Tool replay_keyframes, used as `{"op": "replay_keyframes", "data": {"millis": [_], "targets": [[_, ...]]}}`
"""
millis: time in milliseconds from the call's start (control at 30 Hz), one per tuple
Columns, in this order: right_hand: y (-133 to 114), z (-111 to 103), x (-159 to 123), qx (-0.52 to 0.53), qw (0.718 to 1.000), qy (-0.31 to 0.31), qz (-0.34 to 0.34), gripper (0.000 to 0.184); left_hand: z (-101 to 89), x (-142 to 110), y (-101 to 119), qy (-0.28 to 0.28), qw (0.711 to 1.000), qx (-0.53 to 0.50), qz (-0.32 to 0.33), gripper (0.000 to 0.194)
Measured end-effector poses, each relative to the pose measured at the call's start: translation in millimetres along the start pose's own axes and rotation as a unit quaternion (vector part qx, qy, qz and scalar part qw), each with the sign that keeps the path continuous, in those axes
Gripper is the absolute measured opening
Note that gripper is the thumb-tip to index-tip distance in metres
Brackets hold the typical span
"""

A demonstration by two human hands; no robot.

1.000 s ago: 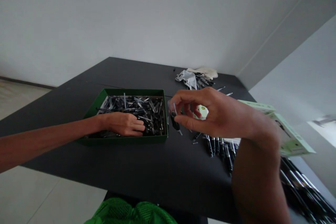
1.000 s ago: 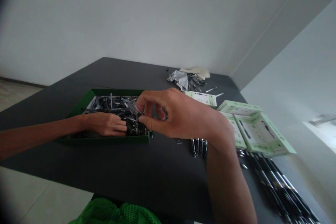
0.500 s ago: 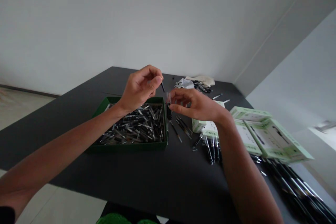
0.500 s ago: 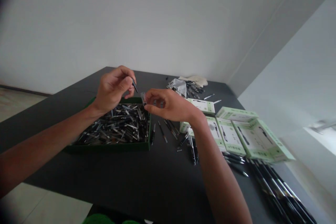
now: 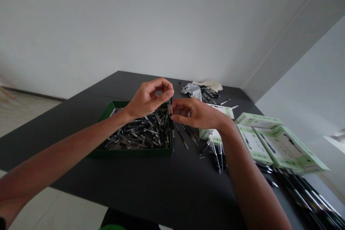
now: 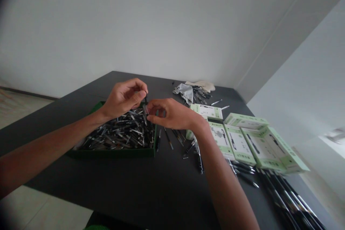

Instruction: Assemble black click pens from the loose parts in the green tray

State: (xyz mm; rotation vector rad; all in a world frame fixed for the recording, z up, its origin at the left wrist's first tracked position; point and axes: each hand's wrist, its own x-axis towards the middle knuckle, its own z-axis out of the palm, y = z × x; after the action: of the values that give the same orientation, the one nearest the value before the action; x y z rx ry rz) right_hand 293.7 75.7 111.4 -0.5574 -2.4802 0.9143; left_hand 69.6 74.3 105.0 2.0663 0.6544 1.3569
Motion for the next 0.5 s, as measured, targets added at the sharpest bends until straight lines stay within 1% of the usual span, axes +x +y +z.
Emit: {"op": "replay_keyframes", "data": {"millis": [167, 300, 500], "targets": [[-1.2, -0.4, -0.4, 0.002, 1.0, 0.003, -0.008, 0.015, -3.9, -1.6, 2.0, 0.01, 1.0, 0.021, 0.0, 0.031], [0.4, -0.4, -0.4, -0.002, 1.0, 0.01, -0.016, 0.014, -5.8, -1.7, 4.1, -0.006, 0.999, 0.039, -0.005, 0.031], [2.2, -0.4, -0.7, 0.005, 0.999, 0.03, -0.03, 0.014, -1.6, -2.6, 3.6, -0.029, 0.999, 0.043, -0.012, 0.026]]}}
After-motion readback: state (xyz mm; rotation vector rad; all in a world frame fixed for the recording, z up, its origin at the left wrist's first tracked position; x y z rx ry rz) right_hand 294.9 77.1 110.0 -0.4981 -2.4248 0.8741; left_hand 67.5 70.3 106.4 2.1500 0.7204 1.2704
